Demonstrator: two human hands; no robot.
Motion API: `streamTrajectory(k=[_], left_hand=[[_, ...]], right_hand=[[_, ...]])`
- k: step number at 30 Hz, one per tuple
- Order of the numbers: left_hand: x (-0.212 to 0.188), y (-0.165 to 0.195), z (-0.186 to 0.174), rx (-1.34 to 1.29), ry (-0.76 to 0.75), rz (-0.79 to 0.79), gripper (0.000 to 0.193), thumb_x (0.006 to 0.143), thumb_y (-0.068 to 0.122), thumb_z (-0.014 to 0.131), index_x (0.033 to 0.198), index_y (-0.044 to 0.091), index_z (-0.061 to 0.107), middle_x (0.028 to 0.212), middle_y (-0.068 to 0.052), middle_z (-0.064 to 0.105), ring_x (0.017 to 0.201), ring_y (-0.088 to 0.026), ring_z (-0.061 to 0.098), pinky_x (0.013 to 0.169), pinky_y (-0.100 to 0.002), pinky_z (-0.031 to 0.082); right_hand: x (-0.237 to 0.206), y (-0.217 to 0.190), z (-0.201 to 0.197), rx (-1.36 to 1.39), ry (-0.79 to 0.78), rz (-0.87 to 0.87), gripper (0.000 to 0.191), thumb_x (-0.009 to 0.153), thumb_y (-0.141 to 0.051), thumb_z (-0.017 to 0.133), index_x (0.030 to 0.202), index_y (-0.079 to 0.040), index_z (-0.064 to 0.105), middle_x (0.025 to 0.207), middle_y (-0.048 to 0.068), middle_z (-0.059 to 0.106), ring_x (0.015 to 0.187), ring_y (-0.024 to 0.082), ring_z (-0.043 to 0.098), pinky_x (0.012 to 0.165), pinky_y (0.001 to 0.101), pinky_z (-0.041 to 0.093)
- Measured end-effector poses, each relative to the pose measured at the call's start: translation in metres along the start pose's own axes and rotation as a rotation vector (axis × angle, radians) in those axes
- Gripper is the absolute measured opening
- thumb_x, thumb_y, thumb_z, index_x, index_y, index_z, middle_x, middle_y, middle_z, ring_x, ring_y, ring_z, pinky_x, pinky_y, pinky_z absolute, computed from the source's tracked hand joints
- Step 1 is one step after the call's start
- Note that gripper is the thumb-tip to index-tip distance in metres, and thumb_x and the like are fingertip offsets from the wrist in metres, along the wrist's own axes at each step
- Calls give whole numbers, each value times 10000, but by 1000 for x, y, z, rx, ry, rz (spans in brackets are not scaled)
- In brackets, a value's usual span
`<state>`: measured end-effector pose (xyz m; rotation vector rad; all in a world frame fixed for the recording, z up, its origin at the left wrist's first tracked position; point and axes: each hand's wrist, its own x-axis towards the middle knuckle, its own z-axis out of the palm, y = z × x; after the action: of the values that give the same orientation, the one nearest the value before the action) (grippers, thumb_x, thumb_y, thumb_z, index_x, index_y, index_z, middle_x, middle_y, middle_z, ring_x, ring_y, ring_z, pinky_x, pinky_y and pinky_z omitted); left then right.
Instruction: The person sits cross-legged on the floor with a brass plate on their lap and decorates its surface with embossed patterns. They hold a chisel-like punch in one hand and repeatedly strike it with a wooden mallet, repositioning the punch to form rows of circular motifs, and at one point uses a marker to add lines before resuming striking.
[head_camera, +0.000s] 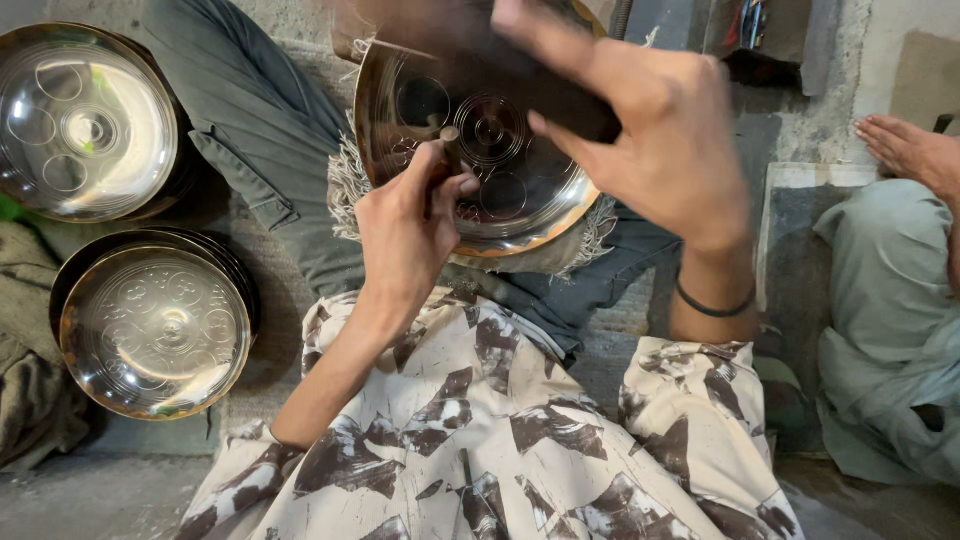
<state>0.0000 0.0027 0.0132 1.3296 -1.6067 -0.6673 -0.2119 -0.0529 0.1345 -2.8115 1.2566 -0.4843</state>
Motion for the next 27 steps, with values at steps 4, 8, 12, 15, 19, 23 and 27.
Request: streamTrajectory(k=[4,8,12,15,19,23,27], left_hand=[[5,-4,-1,41,-63,30,258,901,-56,693,1134,34,629,919,-118,769,836,-273,776,659,-356,575],[9,-4,0,-163,-101,41,318,883,-135,560,1150,29,616,936,-110,743,903,-240,811,729,-333,619],[14,-4,-1,23,-167,57,250,861,-71,730,1082,20,659,871,-141,747,798,-290,754,652,-382,551],[18,-3,-6,-19,-218,56,223,897,-73,719,1085,30,657,925,-121,767,864,-234,782,707,-346,586],[35,-7,-17,-214,-343,118,315,928,-94,661,1213,37,633,1036,-95,781,963,-178,802,826,-293,636],[65,-12,-17,-357,-608,302,362,926,-21,745,1256,38,609,1042,-114,774,962,-211,799,798,-309,635],[92,-15,-5,-42,-841,431,390,811,-8,759,1184,40,656,841,-159,732,765,-336,728,651,-427,538]], right_hand=[[3,0,-3,-22,-99,5,732,883,-167,816,1543,-343,554,809,79,649,731,297,669,645,430,478],[-4,3,-1,138,10,53,719,956,-82,784,1575,-281,477,892,119,671,789,295,694,703,400,501],[-26,10,5,120,-111,89,814,843,-77,836,1565,-286,523,872,148,703,725,339,668,665,423,504],[-46,12,19,217,75,190,754,981,-99,850,1606,-239,452,969,163,697,780,283,657,742,373,513],[-80,10,36,352,306,305,707,1033,-76,840,1572,-175,394,1113,140,748,917,168,729,820,297,554],[-116,-3,71,554,508,542,775,1035,-125,900,1617,-100,389,897,63,653,732,105,615,679,244,488],[-143,-21,108,799,660,726,845,1004,-170,897,1620,-67,329,816,21,628,629,75,595,585,206,467]])
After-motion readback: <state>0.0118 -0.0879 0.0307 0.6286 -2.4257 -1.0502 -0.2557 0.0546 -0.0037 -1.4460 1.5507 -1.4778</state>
